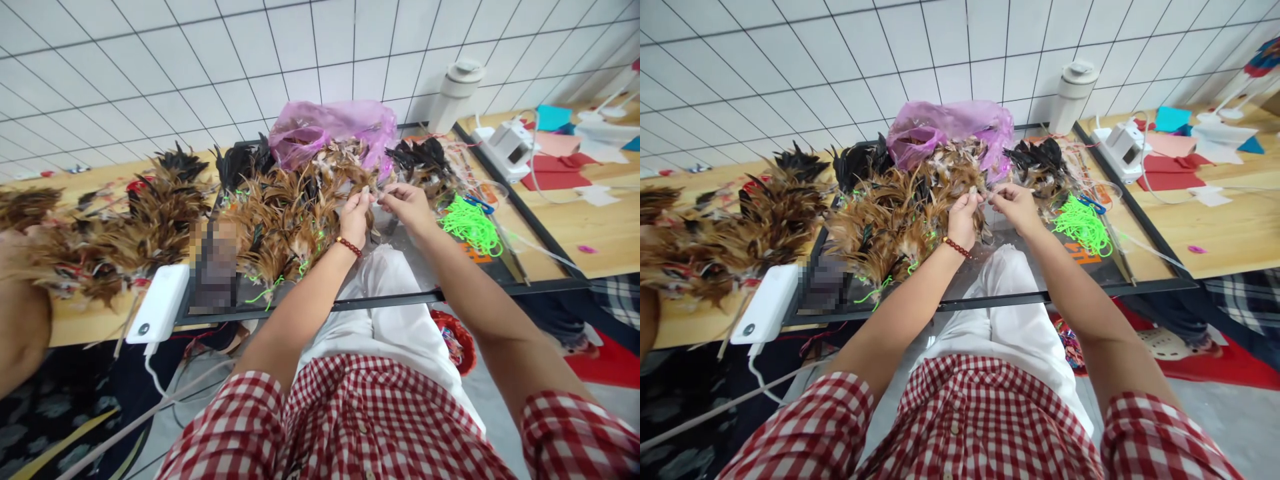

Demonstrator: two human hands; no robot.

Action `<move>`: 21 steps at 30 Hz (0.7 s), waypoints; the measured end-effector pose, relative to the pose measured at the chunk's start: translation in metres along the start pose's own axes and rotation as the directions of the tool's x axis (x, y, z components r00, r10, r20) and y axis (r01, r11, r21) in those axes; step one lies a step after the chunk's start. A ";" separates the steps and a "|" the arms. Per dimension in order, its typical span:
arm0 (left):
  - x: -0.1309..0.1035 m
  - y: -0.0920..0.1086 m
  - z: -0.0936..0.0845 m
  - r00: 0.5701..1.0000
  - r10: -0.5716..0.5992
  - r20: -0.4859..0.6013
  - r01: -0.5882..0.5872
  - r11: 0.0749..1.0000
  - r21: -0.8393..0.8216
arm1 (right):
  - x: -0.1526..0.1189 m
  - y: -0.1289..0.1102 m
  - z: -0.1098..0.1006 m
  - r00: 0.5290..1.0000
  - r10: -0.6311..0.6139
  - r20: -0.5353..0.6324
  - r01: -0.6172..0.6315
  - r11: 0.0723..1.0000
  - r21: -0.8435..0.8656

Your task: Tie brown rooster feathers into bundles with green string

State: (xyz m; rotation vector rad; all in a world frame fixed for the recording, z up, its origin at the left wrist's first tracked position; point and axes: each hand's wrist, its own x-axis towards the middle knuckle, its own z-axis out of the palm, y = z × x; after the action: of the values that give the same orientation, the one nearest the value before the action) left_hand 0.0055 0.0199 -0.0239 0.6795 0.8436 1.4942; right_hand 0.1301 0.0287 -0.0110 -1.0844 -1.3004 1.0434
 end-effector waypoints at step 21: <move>-0.039 -0.013 0.008 0.748 -0.116 0.654 -0.430 0.665 0.611 | 0.078 -0.020 0.021 0.947 0.272 0.169 -0.202 0.917 -0.345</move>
State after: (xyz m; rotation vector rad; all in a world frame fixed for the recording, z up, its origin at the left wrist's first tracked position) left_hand 0.0239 -0.0174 -0.0279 1.8325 0.8164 0.8766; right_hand 0.1097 0.1019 0.0234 -1.4390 -1.5806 1.1790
